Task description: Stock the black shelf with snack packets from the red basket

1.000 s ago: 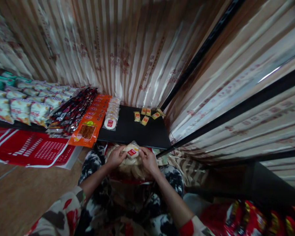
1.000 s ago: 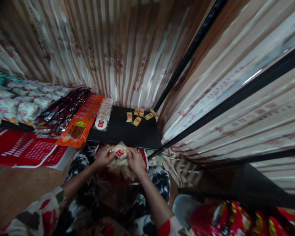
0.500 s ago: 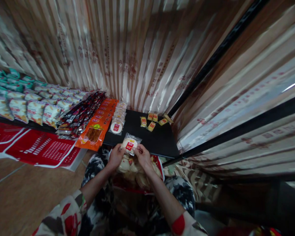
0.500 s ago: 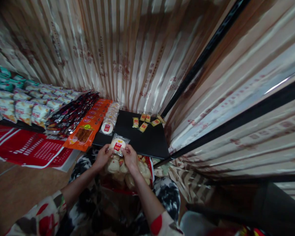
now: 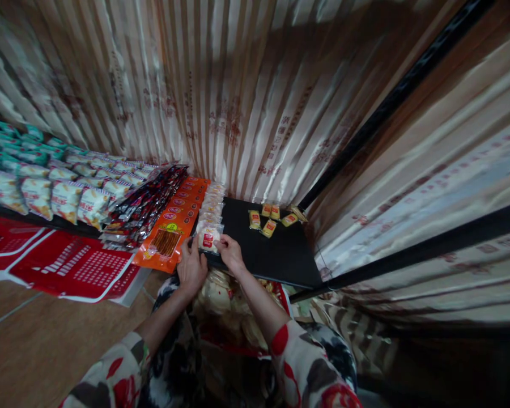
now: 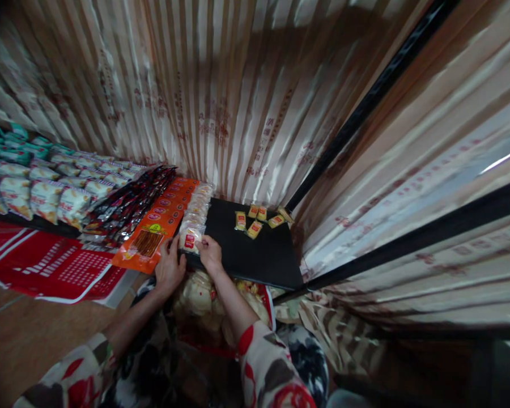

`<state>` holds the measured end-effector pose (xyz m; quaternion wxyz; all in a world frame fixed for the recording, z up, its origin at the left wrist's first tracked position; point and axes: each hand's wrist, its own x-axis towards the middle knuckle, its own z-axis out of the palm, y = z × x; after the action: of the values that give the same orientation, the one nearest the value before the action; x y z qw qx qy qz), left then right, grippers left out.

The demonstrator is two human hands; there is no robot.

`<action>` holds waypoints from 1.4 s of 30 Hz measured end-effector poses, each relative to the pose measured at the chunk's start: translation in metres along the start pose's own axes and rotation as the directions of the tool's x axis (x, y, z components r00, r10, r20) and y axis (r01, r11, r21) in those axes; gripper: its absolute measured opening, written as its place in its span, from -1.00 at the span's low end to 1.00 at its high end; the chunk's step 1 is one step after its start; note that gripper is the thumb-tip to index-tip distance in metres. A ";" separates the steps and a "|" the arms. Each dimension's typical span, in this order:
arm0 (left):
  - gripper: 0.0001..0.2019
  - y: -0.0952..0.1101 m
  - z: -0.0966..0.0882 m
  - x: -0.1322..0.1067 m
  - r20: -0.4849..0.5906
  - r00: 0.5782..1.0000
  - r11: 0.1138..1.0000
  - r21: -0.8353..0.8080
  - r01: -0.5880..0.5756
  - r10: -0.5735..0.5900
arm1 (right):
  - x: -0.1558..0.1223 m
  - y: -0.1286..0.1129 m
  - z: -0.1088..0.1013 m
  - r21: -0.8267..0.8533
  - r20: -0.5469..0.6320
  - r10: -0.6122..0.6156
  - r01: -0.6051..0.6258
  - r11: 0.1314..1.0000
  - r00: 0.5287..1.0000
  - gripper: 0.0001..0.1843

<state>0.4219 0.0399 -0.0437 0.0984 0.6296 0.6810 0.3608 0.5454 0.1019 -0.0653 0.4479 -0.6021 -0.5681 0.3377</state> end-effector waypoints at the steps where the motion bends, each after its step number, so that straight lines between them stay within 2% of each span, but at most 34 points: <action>1: -0.48 -0.002 0.002 0.001 0.004 1.000 1.000 0.007 -0.024 0.024 | 0.002 0.000 0.002 -0.027 -0.005 0.002 -0.002 1.000 1.000 -0.83; 7: -0.52 -0.014 0.013 0.006 0.016 0.982 0.982 0.027 -0.188 0.188 | 0.010 -0.006 0.007 -0.135 0.014 0.079 -0.076 0.988 0.997 -0.84; 12: -0.56 -0.019 0.015 0.005 0.049 0.973 0.971 0.074 -0.227 0.224 | 0.012 -0.014 0.012 -0.188 -0.022 0.091 -0.094 0.978 0.996 -0.82; 15: -0.58 -0.020 0.015 0.001 0.033 0.970 0.966 0.091 -0.242 0.240 | -0.003 -0.016 0.007 -0.131 -0.132 0.002 -0.019 0.991 0.991 -0.75; 18: -0.63 -0.020 0.015 -0.010 0.043 0.952 0.949 0.075 -0.305 0.302 | -0.038 -0.009 -0.011 -0.063 -0.191 -0.089 0.079 0.995 0.977 -0.70; 20: -0.72 -0.019 0.016 -0.020 0.138 0.904 0.910 0.043 -0.413 0.404 | -0.068 0.003 -0.028 -0.071 -0.104 -0.103 0.096 0.993 0.989 -0.67; 22: -0.78 -0.018 0.019 -0.031 0.295 0.800 0.837 0.000 -0.547 0.523 | -0.096 0.020 -0.045 -0.209 0.013 -0.110 0.111 0.972 0.994 -0.67; 24: -0.81 -0.016 0.023 -0.039 0.414 0.687 0.767 -0.044 -0.640 0.597 | -0.115 0.037 -0.059 -0.386 0.101 -0.101 0.132 0.913 0.990 -0.68; 25: -0.81 -0.015 0.025 -0.042 0.441 0.657 0.750 -0.057 -0.659 0.611 | -0.120 0.044 -0.065 -0.470 0.121 -0.081 0.129 0.873 0.989 -0.69; 26: -0.82 -0.014 0.027 -0.044 0.452 0.648 0.746 -0.061 -0.663 0.613 | -0.123 0.049 -0.069 -0.547 0.124 -0.052 0.111 0.830 0.991 -0.69; 30: -0.78 -0.014 0.031 -0.047 0.464 0.684 0.788 -0.050 -0.614 0.563 | -0.114 0.055 -0.071 -0.725 0.143 0.064 0.061 0.686 0.988 -0.55; 33: -0.75 -0.016 0.031 -0.048 0.481 0.680 0.795 -0.060 -0.604 0.553 | -0.097 0.052 -0.059 -0.782 0.215 0.151 0.078 0.618 0.965 -0.56; 35: -0.75 -0.017 0.032 -0.049 0.486 0.682 0.799 -0.060 -0.599 0.547 | -0.085 0.053 -0.048 -0.810 0.229 0.220 0.061 0.583 0.948 -0.63; 38: -0.74 -0.018 0.033 -0.049 0.481 0.706 0.822 -0.058 -0.566 0.520 | -0.071 0.061 -0.036 -0.833 0.210 0.283 0.019 0.553 0.936 -0.70; 42: -0.75 -0.018 0.031 -0.047 0.470 0.725 0.843 -0.079 -0.533 0.503 | -0.067 0.069 -0.034 -0.856 0.185 0.311 -0.003 0.518 0.932 -0.65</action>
<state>0.4345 0.0082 -0.0925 0.1373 0.8655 0.4437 0.1877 0.5941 0.0339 -0.1232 -0.0284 -0.7299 -0.6658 0.1520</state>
